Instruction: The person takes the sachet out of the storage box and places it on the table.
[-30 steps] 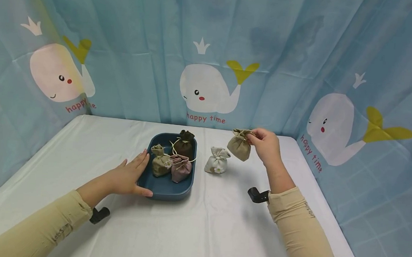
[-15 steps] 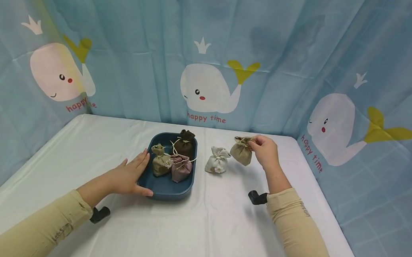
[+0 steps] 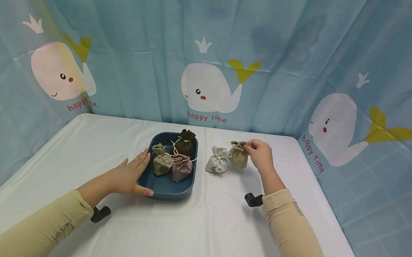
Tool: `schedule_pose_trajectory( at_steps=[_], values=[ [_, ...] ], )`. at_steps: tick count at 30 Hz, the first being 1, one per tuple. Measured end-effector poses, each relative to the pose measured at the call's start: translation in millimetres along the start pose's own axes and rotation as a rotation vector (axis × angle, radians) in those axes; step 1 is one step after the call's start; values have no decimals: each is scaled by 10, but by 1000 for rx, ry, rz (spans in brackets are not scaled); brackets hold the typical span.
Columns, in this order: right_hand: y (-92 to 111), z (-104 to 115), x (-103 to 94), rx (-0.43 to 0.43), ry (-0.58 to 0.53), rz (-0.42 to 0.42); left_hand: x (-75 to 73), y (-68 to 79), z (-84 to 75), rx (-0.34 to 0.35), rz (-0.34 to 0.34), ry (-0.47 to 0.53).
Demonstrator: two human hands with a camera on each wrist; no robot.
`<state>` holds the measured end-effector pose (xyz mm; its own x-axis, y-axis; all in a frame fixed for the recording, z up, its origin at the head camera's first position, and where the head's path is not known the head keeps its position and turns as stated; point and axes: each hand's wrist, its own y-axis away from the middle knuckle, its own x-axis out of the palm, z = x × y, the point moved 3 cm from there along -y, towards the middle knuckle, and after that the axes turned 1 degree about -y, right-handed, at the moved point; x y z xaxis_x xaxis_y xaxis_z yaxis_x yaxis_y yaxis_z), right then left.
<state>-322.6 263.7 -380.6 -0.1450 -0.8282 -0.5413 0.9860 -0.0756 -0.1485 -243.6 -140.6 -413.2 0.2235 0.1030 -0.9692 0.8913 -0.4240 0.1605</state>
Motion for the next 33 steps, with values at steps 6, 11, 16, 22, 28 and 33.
schedule_pose_trajectory(
  at_steps=[6, 11, 16, 22, 28, 33],
  values=[
    [-1, -57, 71, 20, 22, 13, 1, -2, 0, -3, 1, 1],
    [7, -129, 126, 35, 57, 30, -13, 3, -9, -4, 4, 5],
    [20, -179, 170, 51, 47, 48, -16, 9, -13, -2, 7, 1],
    [38, -161, 192, 52, 36, 59, -14, 10, -11, -3, 5, -4],
    [48, -143, 183, 56, 83, 59, -11, 6, -8, -7, 6, -6],
    [52, -163, 172, 74, 99, 65, -2, 2, -5, -10, 11, -8]
  ],
)
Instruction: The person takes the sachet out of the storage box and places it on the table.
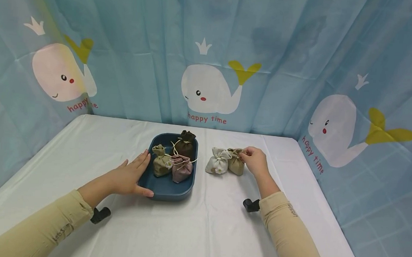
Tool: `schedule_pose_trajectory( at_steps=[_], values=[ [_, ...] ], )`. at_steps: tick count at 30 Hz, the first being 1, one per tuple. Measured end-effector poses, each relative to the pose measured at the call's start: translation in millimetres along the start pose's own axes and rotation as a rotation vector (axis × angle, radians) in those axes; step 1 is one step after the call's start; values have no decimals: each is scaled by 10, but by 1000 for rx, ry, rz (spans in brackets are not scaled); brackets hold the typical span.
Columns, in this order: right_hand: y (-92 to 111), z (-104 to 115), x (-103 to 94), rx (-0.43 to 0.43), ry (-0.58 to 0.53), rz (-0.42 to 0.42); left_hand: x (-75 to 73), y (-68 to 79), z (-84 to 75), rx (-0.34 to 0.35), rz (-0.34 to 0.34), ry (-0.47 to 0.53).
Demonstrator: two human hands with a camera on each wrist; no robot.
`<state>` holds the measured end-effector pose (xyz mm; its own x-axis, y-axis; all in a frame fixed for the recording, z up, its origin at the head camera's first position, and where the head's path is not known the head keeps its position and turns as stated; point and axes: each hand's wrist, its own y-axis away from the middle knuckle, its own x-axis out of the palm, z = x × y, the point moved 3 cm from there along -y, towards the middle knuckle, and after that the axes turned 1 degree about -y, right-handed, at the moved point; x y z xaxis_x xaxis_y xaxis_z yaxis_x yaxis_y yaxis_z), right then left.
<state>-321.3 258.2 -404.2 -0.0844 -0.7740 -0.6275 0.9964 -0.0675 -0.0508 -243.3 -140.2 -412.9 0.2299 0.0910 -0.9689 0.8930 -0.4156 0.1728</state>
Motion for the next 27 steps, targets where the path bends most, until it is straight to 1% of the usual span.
schedule_pose_trajectory(
  at_steps=[10, 16, 23, 27],
  values=[
    [18, 7, -49, -5, 11, 33, 0, 17, -16, 2, -1, 6],
    [11, 28, -106, 13, 20, 50, -6, 29, -25, 11, 0, 14],
    [4, 113, -191, -6, -44, 27, -11, 17, -16, 10, -3, 4],
    [-7, 160, -224, -31, -44, 4, -8, 9, -12, 9, -1, 9]
  ],
)
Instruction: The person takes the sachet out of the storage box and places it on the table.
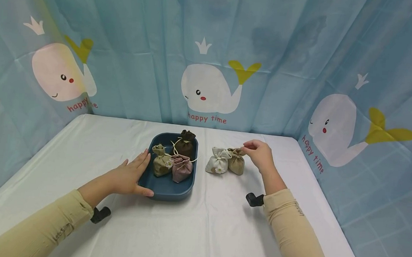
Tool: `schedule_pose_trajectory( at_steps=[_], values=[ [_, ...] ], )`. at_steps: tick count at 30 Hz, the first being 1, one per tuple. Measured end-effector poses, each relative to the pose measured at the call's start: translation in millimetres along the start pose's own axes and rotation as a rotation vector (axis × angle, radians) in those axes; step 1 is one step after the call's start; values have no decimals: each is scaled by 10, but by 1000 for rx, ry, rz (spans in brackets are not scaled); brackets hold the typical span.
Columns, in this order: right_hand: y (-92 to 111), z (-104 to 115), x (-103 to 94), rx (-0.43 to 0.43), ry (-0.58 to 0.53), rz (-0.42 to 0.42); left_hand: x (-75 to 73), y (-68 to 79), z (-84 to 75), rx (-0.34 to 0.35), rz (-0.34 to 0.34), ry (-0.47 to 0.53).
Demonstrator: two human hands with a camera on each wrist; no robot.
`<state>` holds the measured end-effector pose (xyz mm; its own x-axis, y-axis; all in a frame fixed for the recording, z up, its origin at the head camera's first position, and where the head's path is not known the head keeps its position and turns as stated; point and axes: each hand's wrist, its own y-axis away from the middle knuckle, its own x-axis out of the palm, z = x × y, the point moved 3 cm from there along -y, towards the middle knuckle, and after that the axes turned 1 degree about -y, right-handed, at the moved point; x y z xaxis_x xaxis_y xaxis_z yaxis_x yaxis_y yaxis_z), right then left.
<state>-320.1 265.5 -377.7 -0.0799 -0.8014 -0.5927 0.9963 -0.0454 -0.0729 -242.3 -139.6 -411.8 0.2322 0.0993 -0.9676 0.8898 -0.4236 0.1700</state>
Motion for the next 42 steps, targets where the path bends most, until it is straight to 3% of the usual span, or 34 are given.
schedule_pose_trajectory(
  at_steps=[10, 19, 26, 35, 42],
  values=[
    [1, 188, -3, -31, -36, -17, -5, 3, -3, 4, -3, 9],
    [1, 387, 78, -92, -64, 25, -24, 18, -17, 1, 4, 3],
    [-2, 513, 188, -152, -89, 71, -29, 25, -24, 2, 7, 2],
    [2, 673, 394, -169, -38, 162, -36, 23, -30, 0, 10, 5],
    [34, 778, 554, -233, 16, 239, -16, 14, -15, -3, 5, 10]
  ],
)
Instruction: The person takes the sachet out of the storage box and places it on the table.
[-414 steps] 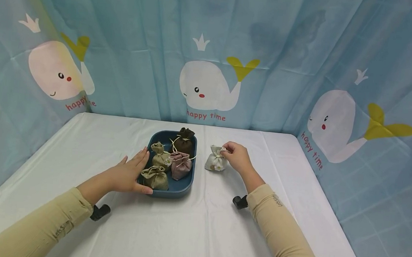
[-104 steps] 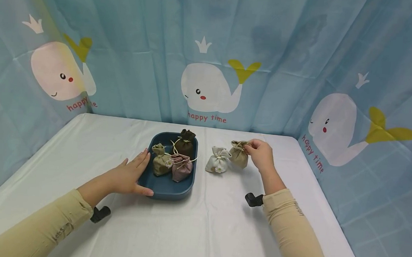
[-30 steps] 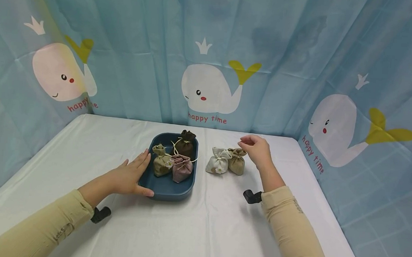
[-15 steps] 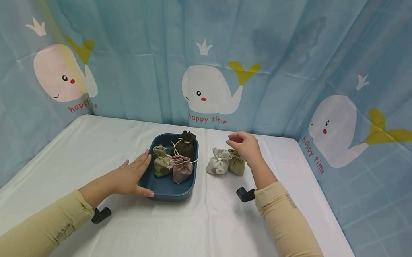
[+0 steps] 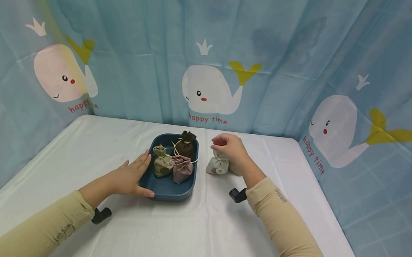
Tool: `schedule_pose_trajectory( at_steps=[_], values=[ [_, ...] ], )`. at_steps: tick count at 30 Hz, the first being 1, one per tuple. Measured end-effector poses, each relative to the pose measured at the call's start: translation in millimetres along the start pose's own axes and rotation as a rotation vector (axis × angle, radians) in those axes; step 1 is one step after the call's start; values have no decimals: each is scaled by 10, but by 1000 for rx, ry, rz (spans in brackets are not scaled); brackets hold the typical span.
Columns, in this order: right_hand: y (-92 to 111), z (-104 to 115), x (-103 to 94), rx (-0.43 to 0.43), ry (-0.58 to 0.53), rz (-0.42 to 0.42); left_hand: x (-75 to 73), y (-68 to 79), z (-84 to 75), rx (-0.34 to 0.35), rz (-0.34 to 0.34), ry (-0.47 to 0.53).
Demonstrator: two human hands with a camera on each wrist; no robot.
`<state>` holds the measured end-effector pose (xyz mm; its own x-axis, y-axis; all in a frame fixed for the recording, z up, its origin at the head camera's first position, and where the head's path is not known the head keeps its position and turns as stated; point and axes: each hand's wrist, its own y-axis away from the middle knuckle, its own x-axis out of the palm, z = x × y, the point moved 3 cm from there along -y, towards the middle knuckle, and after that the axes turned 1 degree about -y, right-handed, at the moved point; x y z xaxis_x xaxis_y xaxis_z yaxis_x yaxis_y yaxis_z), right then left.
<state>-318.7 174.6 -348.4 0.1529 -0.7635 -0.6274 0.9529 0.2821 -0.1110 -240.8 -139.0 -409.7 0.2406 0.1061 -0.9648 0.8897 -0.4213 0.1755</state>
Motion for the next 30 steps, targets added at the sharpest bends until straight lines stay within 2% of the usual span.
schedule_pose_trajectory(
  at_steps=[9, 16, 24, 30],
  values=[
    [-18, 18, 265, -40, -25, 146, 17, -9, 15, 2, -4, -2],
    [-37, 117, 425, -117, 30, 203, 1, 3, 3, 2, -9, 6],
    [-58, 196, 583, -112, 63, 289, -2, 8, -1, 3, -6, 6],
    [-76, 193, 675, -140, 77, 324, 0, 8, 5, 4, -10, 0]
  ],
)
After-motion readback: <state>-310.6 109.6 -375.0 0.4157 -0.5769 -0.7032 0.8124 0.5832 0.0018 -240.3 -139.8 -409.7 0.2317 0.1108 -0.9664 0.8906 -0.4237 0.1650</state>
